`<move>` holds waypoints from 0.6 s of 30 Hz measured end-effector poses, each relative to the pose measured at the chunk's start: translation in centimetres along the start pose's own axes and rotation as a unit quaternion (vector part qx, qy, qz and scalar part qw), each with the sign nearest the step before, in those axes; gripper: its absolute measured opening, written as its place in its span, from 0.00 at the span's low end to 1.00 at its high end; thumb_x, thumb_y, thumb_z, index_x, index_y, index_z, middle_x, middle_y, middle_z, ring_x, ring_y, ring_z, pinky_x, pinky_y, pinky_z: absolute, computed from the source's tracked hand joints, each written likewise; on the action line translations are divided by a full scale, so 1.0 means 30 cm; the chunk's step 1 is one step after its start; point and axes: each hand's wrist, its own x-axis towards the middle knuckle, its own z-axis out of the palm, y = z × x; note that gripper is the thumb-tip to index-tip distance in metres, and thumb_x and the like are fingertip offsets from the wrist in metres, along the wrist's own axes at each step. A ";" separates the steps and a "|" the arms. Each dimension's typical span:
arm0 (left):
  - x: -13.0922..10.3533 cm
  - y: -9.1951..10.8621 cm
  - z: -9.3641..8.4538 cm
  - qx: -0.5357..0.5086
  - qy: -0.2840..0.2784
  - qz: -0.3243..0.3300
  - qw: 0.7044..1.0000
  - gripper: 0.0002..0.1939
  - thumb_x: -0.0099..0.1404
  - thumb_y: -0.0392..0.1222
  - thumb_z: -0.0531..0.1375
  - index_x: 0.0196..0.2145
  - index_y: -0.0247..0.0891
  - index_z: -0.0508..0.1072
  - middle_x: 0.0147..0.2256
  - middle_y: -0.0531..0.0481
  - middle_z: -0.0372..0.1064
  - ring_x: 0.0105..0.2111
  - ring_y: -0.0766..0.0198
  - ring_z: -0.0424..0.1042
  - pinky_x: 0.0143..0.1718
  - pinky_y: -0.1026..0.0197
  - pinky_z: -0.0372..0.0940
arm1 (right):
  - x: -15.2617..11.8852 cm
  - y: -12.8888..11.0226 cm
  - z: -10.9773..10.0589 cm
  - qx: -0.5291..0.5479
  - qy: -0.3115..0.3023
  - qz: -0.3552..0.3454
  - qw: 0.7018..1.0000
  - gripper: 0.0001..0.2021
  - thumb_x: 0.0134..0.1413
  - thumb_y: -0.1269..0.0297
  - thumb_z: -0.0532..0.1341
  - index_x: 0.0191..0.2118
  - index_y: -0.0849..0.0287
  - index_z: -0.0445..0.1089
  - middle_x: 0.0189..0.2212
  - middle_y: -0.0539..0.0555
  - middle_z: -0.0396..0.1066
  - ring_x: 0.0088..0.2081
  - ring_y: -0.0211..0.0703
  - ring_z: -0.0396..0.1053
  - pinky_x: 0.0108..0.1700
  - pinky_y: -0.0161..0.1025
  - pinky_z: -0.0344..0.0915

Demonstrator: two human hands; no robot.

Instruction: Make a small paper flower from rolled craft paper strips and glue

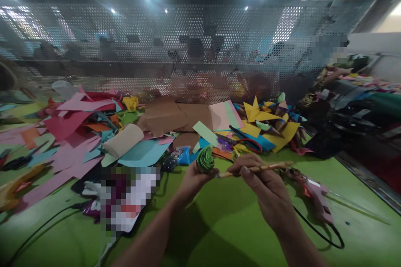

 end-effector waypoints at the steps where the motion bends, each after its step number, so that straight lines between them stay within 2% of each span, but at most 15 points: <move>1: 0.000 0.002 0.001 -0.005 0.009 -0.004 1.000 0.22 0.44 0.47 0.76 0.32 0.34 0.73 0.26 0.56 0.64 0.27 0.70 0.59 0.31 0.66 0.59 | 0.001 0.001 -0.009 -0.014 0.005 0.007 1.000 0.11 0.62 0.54 0.61 0.37 0.53 0.78 0.35 0.54 0.74 0.39 0.45 0.71 0.42 0.37 0.71; 3: 0.000 0.008 0.003 -0.016 0.020 -0.015 1.000 0.22 0.43 0.47 0.76 0.30 0.34 0.73 0.25 0.57 0.63 0.26 0.71 0.58 0.31 0.66 0.58 | 0.002 0.002 -0.027 -0.043 -0.010 0.052 0.998 0.12 0.60 0.53 0.63 0.42 0.54 0.77 0.32 0.53 0.73 0.36 0.45 0.72 0.38 0.37 0.72; 5: 0.004 0.012 0.005 -0.023 0.026 -0.022 0.999 0.23 0.40 0.46 0.77 0.30 0.34 0.73 0.24 0.57 0.63 0.26 0.71 0.58 0.31 0.66 0.58 | 0.000 0.004 -0.041 -0.068 -0.042 0.101 0.992 0.21 0.58 0.54 0.65 0.56 0.51 0.70 0.27 0.49 0.70 0.29 0.41 0.69 0.30 0.35 0.70; 7: 0.009 0.012 0.006 -0.026 0.029 -0.024 0.999 0.25 0.36 0.44 0.78 0.29 0.34 0.73 0.24 0.58 0.62 0.25 0.71 0.57 0.30 0.67 0.58 | -0.004 0.005 -0.052 -0.085 -0.066 0.121 0.987 0.31 0.57 0.55 0.66 0.64 0.48 0.60 0.22 0.44 0.64 0.23 0.39 0.64 0.25 0.34 0.66; 8: 0.012 0.011 0.006 -0.027 0.030 -0.025 0.999 0.26 0.35 0.44 0.78 0.29 0.34 0.73 0.23 0.58 0.63 0.25 0.71 0.57 0.30 0.67 0.58 | -0.007 0.005 -0.057 -0.094 -0.067 0.121 0.986 0.31 0.56 0.55 0.66 0.64 0.48 0.60 0.20 0.43 0.63 0.22 0.39 0.63 0.23 0.34 0.65; 10: 0.015 0.009 0.005 -0.028 0.029 -0.026 0.999 0.25 0.35 0.45 0.78 0.29 0.34 0.73 0.24 0.57 0.64 0.25 0.71 0.58 0.30 0.66 0.59 | -0.013 0.001 -0.065 -0.098 -0.052 0.114 0.987 0.22 0.57 0.54 0.65 0.57 0.49 0.69 0.21 0.46 0.66 0.24 0.40 0.67 0.25 0.36 0.67; 12: 0.013 0.008 0.005 -0.034 0.028 -0.022 0.999 0.25 0.37 0.46 0.78 0.29 0.35 0.73 0.25 0.56 0.65 0.26 0.70 0.59 0.31 0.66 0.59 | -0.020 -0.007 -0.074 -0.052 -0.042 0.108 0.992 0.17 0.58 0.49 0.63 0.48 0.53 0.75 0.27 0.53 0.75 0.30 0.47 0.73 0.31 0.41 0.72; 14: 0.008 0.010 0.006 -0.041 0.029 -0.016 0.999 0.24 0.38 0.47 0.77 0.29 0.35 0.73 0.26 0.56 0.65 0.27 0.70 0.60 0.32 0.66 0.59 | -0.027 -0.014 -0.083 0.022 -0.045 0.101 0.994 0.19 0.55 0.46 0.64 0.46 0.54 0.75 0.34 0.58 0.79 0.34 0.52 0.76 0.35 0.45 0.75; 16: 0.003 0.014 0.008 -0.044 0.032 -0.012 0.998 0.25 0.38 0.47 0.78 0.30 0.35 0.73 0.27 0.55 0.66 0.28 0.70 0.61 0.33 0.66 0.60 | -0.033 -0.016 -0.091 0.065 -0.043 0.094 0.993 0.20 0.52 0.47 0.67 0.47 0.52 0.74 0.35 0.58 0.79 0.33 0.51 0.77 0.33 0.44 0.75; 18: 0.000 0.018 0.009 -0.046 0.030 -0.010 0.998 0.25 0.38 0.47 0.78 0.31 0.35 0.74 0.27 0.55 0.66 0.28 0.70 0.61 0.33 0.66 0.60 | -0.036 -0.013 -0.098 0.036 -0.021 0.087 0.995 0.16 0.55 0.50 0.66 0.45 0.51 0.74 0.29 0.54 0.77 0.27 0.46 0.74 0.27 0.39 0.72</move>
